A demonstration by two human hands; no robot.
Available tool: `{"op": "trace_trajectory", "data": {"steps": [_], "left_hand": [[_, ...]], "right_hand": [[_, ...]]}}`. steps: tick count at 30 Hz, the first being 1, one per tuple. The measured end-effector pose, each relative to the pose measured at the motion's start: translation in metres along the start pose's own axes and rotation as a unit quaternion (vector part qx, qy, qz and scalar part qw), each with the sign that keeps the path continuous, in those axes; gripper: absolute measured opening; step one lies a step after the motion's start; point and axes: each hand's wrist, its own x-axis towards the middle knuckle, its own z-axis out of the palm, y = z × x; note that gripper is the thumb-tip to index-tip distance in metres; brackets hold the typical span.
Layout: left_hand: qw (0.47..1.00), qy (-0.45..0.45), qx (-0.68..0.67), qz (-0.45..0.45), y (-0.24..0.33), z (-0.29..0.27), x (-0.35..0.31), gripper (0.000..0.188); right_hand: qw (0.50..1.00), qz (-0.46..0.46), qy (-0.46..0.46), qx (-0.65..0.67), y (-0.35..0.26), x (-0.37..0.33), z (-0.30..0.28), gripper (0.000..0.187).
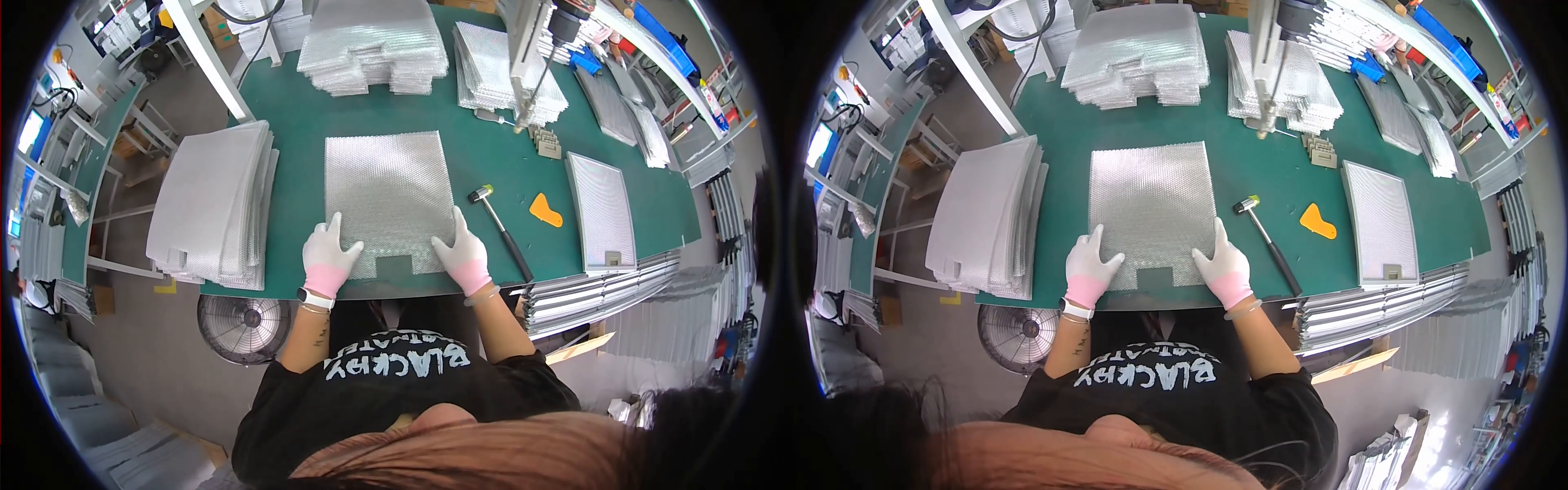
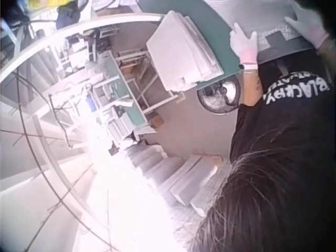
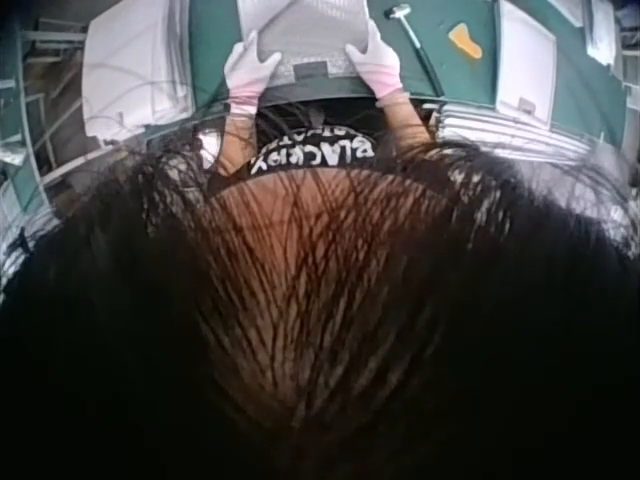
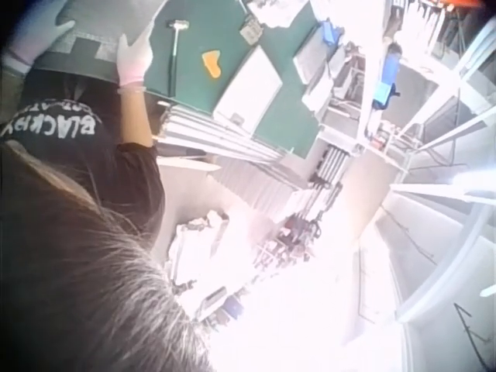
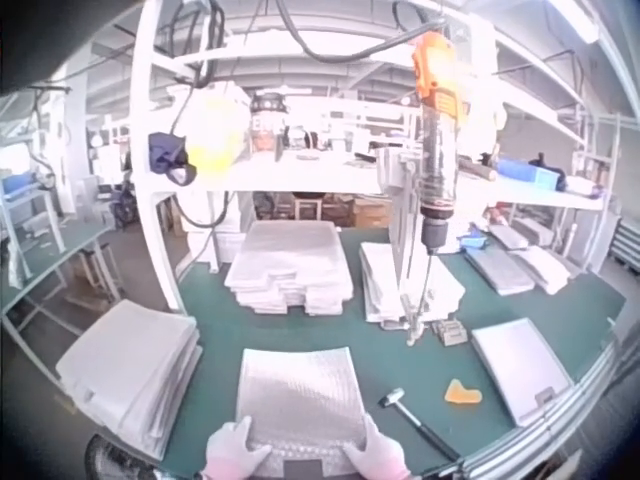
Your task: Assembling a mesh filter into a metal frame using a hammer and a power drill.
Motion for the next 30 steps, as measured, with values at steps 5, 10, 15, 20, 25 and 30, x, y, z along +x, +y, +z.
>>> {"op": "trace_trajectory", "data": {"steps": [5,10,15,20,25,30], "left_hand": [[1.0,-0.016,0.0,0.003,-0.001,0.002,0.003,0.073],[1.0,-0.011,-0.016,0.002,-0.004,0.006,0.006,0.075],[0.991,-0.075,-0.069,-0.088,0.006,-0.021,0.012,0.08],[0.993,-0.034,0.052,0.096,-0.018,-0.001,0.033,0.079],[0.983,-0.113,0.073,0.124,-0.007,-0.014,0.008,0.074],[0.991,0.026,0.097,0.087,0.026,-0.027,-0.042,0.064]], "right_hand": [[0.999,0.001,-0.025,-0.039,-0.001,0.003,-0.006,0.079],[0.988,0.024,-0.112,-0.101,-0.006,0.013,-0.021,0.076],[0.979,-0.122,-0.087,-0.139,0.013,0.06,-0.057,0.032],[0.933,-0.017,0.231,-0.277,0.172,0.209,-0.122,0.026],[0.89,-0.08,0.196,-0.403,0.225,0.225,-0.141,0.041],[0.928,0.114,0.044,-0.352,0.169,0.206,-0.143,0.041]]}}
